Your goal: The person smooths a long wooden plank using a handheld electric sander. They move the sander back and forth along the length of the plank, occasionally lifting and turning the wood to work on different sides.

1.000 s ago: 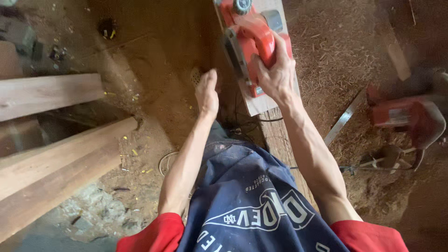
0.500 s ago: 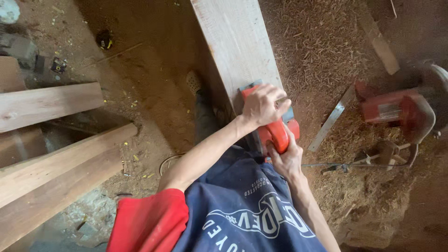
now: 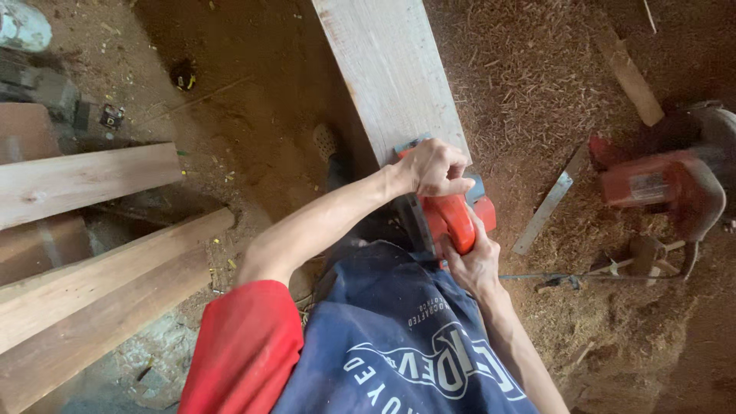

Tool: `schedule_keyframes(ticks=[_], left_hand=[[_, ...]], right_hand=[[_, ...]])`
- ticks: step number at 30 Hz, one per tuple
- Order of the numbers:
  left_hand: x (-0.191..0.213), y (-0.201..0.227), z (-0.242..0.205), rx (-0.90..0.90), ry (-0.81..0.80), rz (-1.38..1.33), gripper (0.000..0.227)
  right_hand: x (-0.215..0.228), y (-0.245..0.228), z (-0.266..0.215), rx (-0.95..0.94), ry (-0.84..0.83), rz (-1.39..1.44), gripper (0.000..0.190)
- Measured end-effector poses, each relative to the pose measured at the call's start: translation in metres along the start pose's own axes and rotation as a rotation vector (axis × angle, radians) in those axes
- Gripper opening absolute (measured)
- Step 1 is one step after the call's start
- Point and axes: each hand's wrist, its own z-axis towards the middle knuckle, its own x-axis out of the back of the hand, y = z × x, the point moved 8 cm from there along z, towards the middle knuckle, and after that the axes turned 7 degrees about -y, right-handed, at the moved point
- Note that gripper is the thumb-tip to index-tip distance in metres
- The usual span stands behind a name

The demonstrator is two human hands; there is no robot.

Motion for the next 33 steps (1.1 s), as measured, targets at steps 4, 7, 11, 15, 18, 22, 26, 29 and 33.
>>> schedule_keyframes(ticks=[4, 7, 11, 15, 18, 22, 26, 29, 33], left_hand=[[0.049, 0.005, -0.033, -0.075, 0.484, 0.061, 0.029], [0.09, -0.04, -0.085, -0.021, 1.024, -0.189, 0.028], [0.052, -0.115, -0.195, 0.693, 1.278, -0.404, 0.049], [-0.047, -0.167, -0.218, 0.885, 1.064, -1.114, 0.061], [-0.095, -0.174, -0.208, 0.773, 0.887, -1.523, 0.08], [-0.094, -0.18, -0.203, 0.704, 0.753, -1.568, 0.097], [-0.093, -0.177, -0.204, 0.735, 0.714, -1.638, 0.104], [-0.089, -0.171, -0.198, 0.606, 0.668, -1.662, 0.11], [-0.097, -0.179, -0.205, 0.764, 0.746, -1.62, 0.114]], right_hand=[[-0.007, -0.003, 0.027, -0.175, -0.08, 0.052, 0.067], [-0.009, -0.036, 0.087, 0.038, -0.031, -0.075, 0.073], [-0.013, -0.084, 0.158, 0.172, 0.009, 0.07, 0.064], [-0.019, -0.11, 0.164, 0.187, -0.065, 0.147, 0.068], [-0.018, -0.117, 0.119, 0.476, -0.127, 0.191, 0.066], [-0.033, -0.032, 0.032, -0.123, -0.298, 0.17, 0.071], [-0.028, -0.028, 0.002, -0.029, -0.169, 0.02, 0.069], [-0.039, -0.034, 0.038, -0.16, -0.141, 0.014, 0.068], [-0.048, -0.084, 0.136, 0.061, -0.066, -0.048, 0.068]])
